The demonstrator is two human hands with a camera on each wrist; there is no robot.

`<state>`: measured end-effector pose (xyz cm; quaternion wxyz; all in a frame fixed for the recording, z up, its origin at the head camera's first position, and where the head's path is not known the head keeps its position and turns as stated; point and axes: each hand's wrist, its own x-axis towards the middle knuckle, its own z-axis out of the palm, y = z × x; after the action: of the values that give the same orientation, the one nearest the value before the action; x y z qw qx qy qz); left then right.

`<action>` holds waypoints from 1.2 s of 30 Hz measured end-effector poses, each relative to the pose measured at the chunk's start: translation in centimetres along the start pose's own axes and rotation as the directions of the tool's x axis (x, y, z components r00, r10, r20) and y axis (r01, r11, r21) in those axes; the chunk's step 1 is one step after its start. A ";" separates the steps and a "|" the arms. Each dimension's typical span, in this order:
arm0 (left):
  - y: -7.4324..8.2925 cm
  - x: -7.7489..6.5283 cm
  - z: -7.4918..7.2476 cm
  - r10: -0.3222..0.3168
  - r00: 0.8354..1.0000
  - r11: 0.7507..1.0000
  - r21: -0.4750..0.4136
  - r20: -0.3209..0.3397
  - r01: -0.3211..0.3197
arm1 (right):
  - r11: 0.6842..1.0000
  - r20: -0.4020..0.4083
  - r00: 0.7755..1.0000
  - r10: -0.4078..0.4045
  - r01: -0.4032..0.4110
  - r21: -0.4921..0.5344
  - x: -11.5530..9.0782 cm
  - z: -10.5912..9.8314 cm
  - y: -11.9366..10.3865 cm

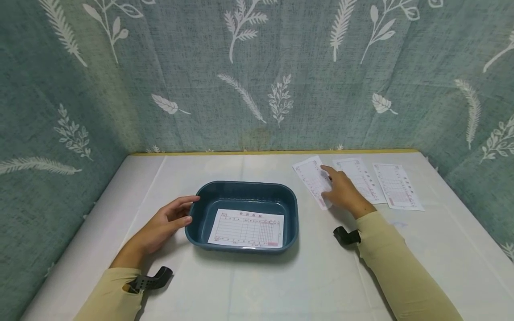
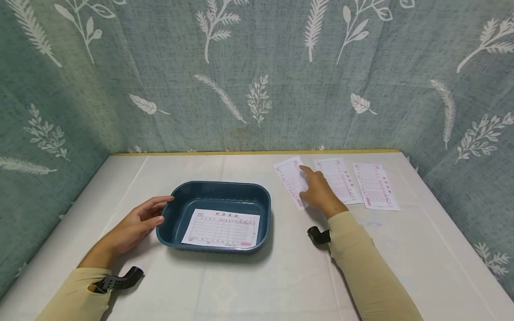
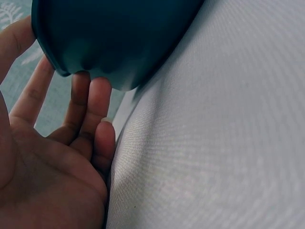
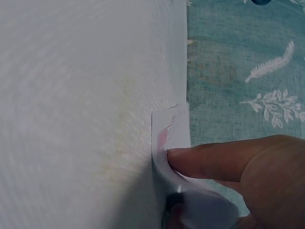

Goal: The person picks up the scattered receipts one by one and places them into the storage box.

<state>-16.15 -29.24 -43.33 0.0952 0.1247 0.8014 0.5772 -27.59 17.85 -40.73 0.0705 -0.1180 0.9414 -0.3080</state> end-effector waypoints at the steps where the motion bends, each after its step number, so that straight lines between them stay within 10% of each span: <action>1: 0.0 0.0 0.0 0.001 1.000 1.000 0.000 0.000 -0.001 | 1.000 0.004 1.000 0.001 -0.001 0.004 0.0 0.0 0.0; 36: -0.1 0.0 0.0 0.006 1.000 1.000 0.008 -0.008 -0.006 | 0.998 -0.168 0.986 0.003 0.007 0.059 -0.3 0.0 -1.1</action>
<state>-16.19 -29.24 -43.45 0.0896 0.1253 0.8037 0.5747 -27.10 17.05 -40.05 -0.0061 -0.0903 0.9343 -0.3448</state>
